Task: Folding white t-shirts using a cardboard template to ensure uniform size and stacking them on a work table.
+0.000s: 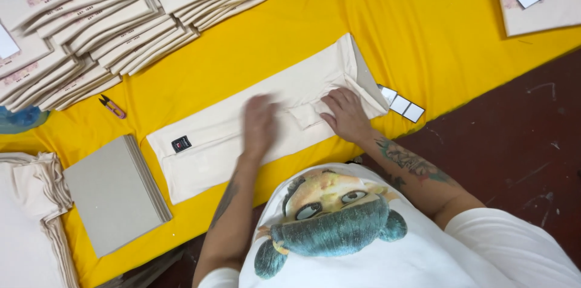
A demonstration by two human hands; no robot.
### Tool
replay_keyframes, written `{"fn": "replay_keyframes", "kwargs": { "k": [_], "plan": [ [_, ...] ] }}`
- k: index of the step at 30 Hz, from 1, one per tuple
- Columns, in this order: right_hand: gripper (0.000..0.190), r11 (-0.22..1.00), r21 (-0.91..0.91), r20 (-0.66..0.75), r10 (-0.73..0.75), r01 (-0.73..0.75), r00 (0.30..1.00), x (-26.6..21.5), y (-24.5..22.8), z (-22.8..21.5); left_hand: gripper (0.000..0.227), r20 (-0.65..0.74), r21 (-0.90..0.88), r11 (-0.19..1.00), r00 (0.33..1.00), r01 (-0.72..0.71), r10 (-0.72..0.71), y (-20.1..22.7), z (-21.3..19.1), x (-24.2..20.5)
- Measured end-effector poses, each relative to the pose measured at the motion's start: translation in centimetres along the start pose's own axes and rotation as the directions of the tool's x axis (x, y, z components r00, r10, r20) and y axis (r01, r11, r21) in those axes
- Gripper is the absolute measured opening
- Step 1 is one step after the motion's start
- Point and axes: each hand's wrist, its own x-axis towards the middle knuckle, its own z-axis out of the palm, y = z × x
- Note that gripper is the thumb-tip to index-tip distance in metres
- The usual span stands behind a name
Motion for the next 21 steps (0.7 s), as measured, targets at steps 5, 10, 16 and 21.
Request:
{"fn": "replay_keyframes", "kwargs": {
  "k": [5, 10, 16, 21],
  "plan": [
    [0.043, 0.999, -0.025, 0.079, 0.035, -0.033, 0.996, -0.3, -0.2, 0.4, 0.066, -0.205, 0.538, 0.752, 0.924, 0.382, -0.322, -8.8, -13.7, -13.0],
    [0.050, 0.991, -0.051, 0.155, 0.131, -0.124, 0.979, 0.9, -5.1, -1.1, 0.096, -0.226, 0.499, 0.203, 0.353, 0.842, -0.908, -8.3, -19.3, -15.8],
    [0.078, 0.987, -0.010, 0.175, -0.154, 0.159, 0.972, -1.8, -8.9, 2.3, 0.090, -0.036, 0.320, 0.005, 0.018, 0.947, -0.999, -10.6, -20.8, -15.7],
    [0.081, 0.979, 0.030, 0.187, -0.202, 0.200, 0.961, -2.1, -8.2, 2.2, 0.050, 0.386, -0.529, -0.051, 0.187, 0.847, -0.903, -5.9, -23.5, -6.2]
  ]
}}
